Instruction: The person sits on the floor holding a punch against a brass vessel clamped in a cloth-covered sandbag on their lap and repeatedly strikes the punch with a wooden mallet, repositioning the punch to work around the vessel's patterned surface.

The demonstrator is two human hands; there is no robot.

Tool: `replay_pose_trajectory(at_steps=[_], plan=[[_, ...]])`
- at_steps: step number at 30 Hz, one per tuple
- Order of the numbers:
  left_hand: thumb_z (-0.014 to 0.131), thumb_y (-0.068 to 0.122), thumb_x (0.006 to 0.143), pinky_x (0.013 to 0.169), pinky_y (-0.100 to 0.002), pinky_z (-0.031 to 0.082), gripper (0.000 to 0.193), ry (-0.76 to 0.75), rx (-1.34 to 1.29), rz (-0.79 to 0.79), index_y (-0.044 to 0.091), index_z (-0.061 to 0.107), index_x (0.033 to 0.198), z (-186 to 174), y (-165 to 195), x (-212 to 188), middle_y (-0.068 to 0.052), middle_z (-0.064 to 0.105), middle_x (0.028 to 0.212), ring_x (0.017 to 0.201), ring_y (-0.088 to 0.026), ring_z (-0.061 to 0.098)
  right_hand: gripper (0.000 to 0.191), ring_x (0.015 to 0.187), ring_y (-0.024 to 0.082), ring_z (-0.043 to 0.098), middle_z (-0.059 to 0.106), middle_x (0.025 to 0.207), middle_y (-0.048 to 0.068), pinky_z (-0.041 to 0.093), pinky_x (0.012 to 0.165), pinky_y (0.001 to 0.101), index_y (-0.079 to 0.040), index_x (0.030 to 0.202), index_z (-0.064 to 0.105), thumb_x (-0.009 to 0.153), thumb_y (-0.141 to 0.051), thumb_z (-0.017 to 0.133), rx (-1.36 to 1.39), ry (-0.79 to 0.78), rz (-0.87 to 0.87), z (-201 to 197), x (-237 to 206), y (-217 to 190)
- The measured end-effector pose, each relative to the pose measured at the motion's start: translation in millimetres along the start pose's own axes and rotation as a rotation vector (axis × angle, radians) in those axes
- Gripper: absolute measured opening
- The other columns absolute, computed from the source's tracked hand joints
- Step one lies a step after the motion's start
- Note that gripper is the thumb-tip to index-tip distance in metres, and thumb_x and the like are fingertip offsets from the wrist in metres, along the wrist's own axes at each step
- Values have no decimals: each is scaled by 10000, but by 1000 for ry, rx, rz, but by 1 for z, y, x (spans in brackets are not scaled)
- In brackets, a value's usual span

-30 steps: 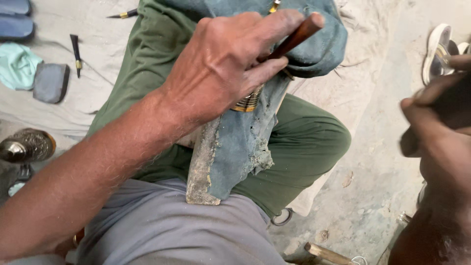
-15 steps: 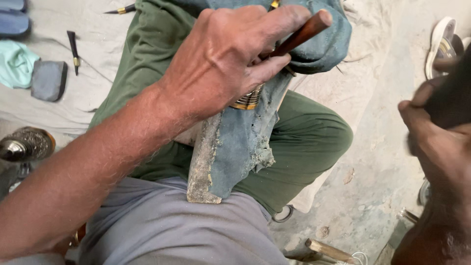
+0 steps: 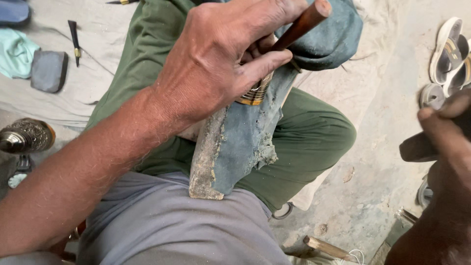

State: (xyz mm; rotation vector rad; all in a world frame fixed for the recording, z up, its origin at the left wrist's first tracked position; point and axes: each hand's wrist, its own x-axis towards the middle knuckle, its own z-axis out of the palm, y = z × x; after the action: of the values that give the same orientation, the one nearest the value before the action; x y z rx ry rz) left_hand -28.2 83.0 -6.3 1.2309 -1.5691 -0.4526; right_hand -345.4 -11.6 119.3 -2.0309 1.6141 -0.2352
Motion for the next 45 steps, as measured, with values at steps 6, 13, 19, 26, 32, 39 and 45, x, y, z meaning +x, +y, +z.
replay_pose_trajectory(at_steps=[6,13,19,26,32,39,45], plan=[[825,100,971,811,-332,608,488,29,61,30,70,545,1369,1,-2,4,-77,689,1017,891,-181,715,150,782,226,684,667,975,126,541,622,302,15,1237,553,1136,32,663,-397,58,-402,-5,15,36],[854,156,956,703,-437,536,412,-51,137,-5,87,614,1283,2,6,7,-100,651,927,816,-290,680,82,828,267,726,677,1154,233,600,626,283,56,1281,574,1204,63,600,-338,-14,-357,-17,9,60],[856,160,958,697,-444,534,380,-72,222,-9,102,640,1265,-3,20,20,-86,666,930,818,-293,684,284,929,228,717,660,1132,172,609,760,329,38,1295,559,1024,90,626,-196,4,-172,-7,-1,38],[756,95,1031,954,-226,623,466,46,63,-55,66,565,1455,-55,32,-12,-59,712,1186,1051,-114,752,621,931,218,695,668,1051,150,610,818,353,-42,1398,512,826,65,730,187,-74,296,55,-35,42],[828,52,997,819,-258,640,408,56,45,-215,7,629,1350,-53,20,-42,-109,709,1045,947,-157,734,529,1370,311,555,599,1435,276,476,1113,414,21,1321,622,813,48,769,-14,75,-261,135,-100,40],[873,142,928,610,-267,578,353,-14,171,-226,98,738,1251,-28,29,-79,-56,751,974,705,-141,698,241,1260,232,702,690,1362,144,616,1123,353,-19,1367,650,1127,3,660,335,292,-503,132,-31,-17],[785,80,944,819,-339,633,322,101,303,-60,46,696,1252,-20,40,-81,-113,732,1186,979,-245,743,242,1013,225,505,605,1085,167,468,883,344,70,1241,635,1125,-139,673,465,269,-607,135,126,-70]])
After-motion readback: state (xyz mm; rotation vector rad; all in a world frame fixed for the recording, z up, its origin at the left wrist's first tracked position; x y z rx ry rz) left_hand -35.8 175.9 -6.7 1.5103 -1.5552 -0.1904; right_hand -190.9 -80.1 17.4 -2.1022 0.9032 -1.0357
